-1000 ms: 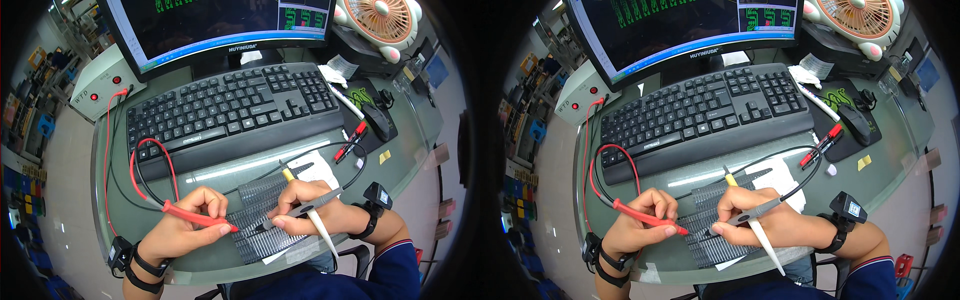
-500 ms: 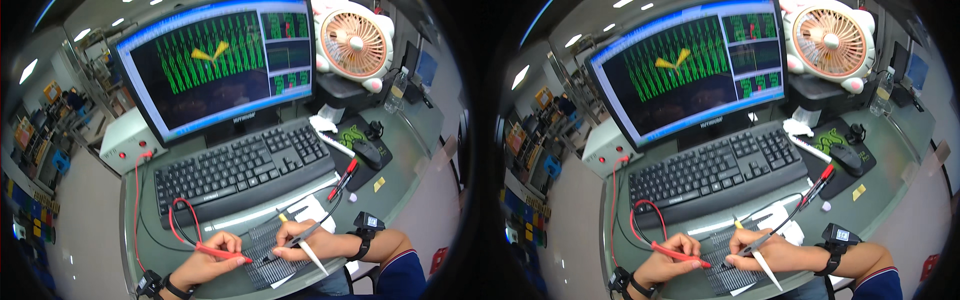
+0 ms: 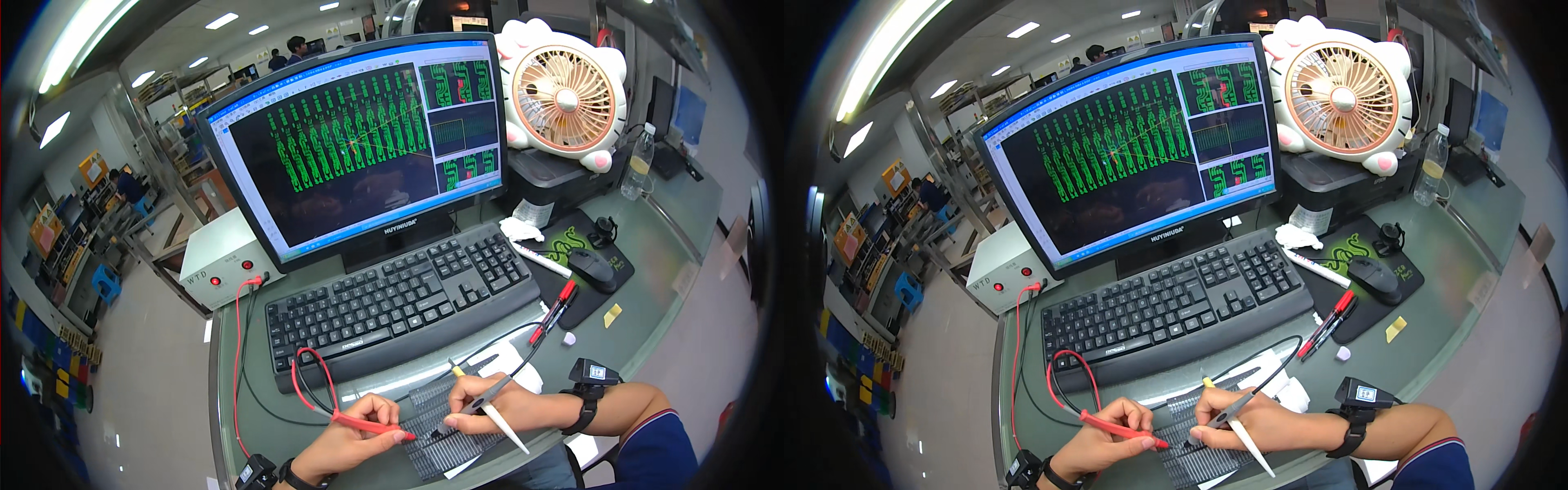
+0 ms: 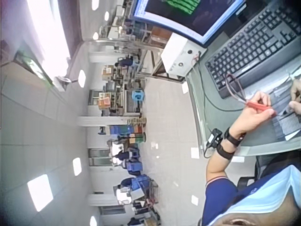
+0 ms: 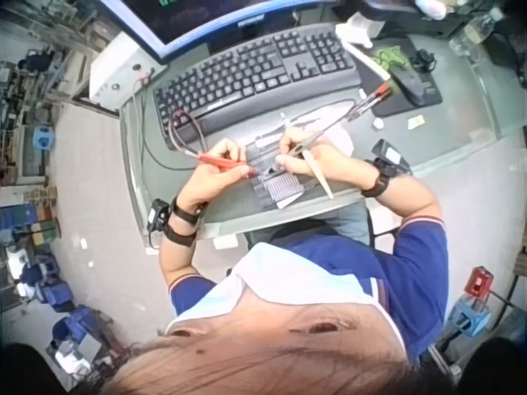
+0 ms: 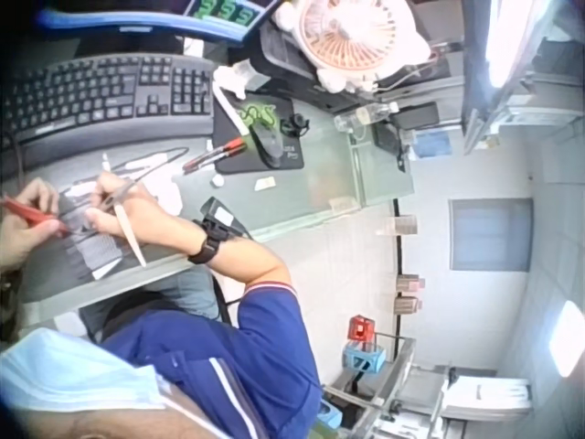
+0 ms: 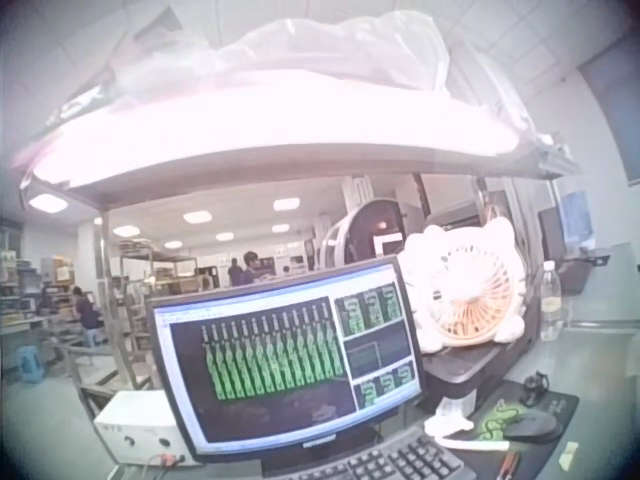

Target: Soldering and testing electronic components on a board using a soldering iron and multimeter probes while monitoring data on a computer screen.

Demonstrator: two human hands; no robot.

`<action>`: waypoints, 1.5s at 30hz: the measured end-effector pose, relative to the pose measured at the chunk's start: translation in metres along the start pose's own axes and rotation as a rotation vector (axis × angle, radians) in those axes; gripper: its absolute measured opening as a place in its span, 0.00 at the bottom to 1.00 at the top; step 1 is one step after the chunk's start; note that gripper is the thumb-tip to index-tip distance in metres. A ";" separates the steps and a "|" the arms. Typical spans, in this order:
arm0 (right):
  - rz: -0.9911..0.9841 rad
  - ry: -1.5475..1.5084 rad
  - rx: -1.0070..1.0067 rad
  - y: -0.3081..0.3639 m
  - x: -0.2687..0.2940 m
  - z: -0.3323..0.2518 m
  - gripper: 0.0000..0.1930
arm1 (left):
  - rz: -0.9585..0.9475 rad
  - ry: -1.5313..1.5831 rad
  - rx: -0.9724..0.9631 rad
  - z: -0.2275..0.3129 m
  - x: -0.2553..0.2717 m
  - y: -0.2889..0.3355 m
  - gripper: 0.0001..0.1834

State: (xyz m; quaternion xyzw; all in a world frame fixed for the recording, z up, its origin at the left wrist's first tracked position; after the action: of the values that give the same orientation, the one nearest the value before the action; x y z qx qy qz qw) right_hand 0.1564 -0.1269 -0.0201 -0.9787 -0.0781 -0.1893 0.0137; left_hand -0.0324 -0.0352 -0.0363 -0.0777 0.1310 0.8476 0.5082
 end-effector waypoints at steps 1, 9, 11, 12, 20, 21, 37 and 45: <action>-0.004 0.001 -0.007 0.000 -0.001 0.001 0.12 | -0.005 -0.011 -0.009 -0.001 0.000 0.000 0.13; 0.000 -0.021 0.007 0.005 -0.001 -0.003 0.11 | -0.007 -0.013 -0.016 -0.005 -0.002 0.003 0.13; -0.013 0.012 0.015 0.006 -0.002 -0.004 0.11 | -0.005 -0.002 -0.001 -0.002 -0.005 0.004 0.13; -0.015 0.012 0.012 0.007 -0.002 -0.004 0.11 | -0.004 0.001 0.000 -0.003 -0.006 0.004 0.13; 0.010 -0.083 -0.012 0.002 -0.001 -0.001 0.10 | -0.011 -0.079 -0.057 0.000 0.000 0.000 0.13; 0.003 -0.063 0.039 0.003 -0.002 -0.004 0.11 | -0.009 -0.002 -0.045 -0.001 -0.001 0.000 0.13; 0.031 0.020 0.019 0.005 -0.006 0.005 0.12 | 0.028 -0.073 -0.019 0.002 -0.003 0.002 0.13; 0.036 0.038 0.055 0.003 -0.006 0.004 0.13 | 0.022 -0.059 -0.040 0.003 -0.002 0.001 0.13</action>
State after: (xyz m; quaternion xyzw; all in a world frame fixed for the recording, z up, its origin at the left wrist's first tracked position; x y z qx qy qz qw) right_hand 0.1526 -0.1308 -0.0264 -0.9755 -0.0653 -0.2052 0.0454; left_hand -0.0325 -0.0369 -0.0323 -0.0612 0.1000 0.8575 0.5009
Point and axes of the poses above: each hand's wrist, its own y-axis away from the middle knuckle, its own x-axis out of the back of the hand, z = x × y, the point moved 4 cm from there along -y, towards the middle knuckle, and after that the axes turned 7 degrees about y, right-handed, at the moved point
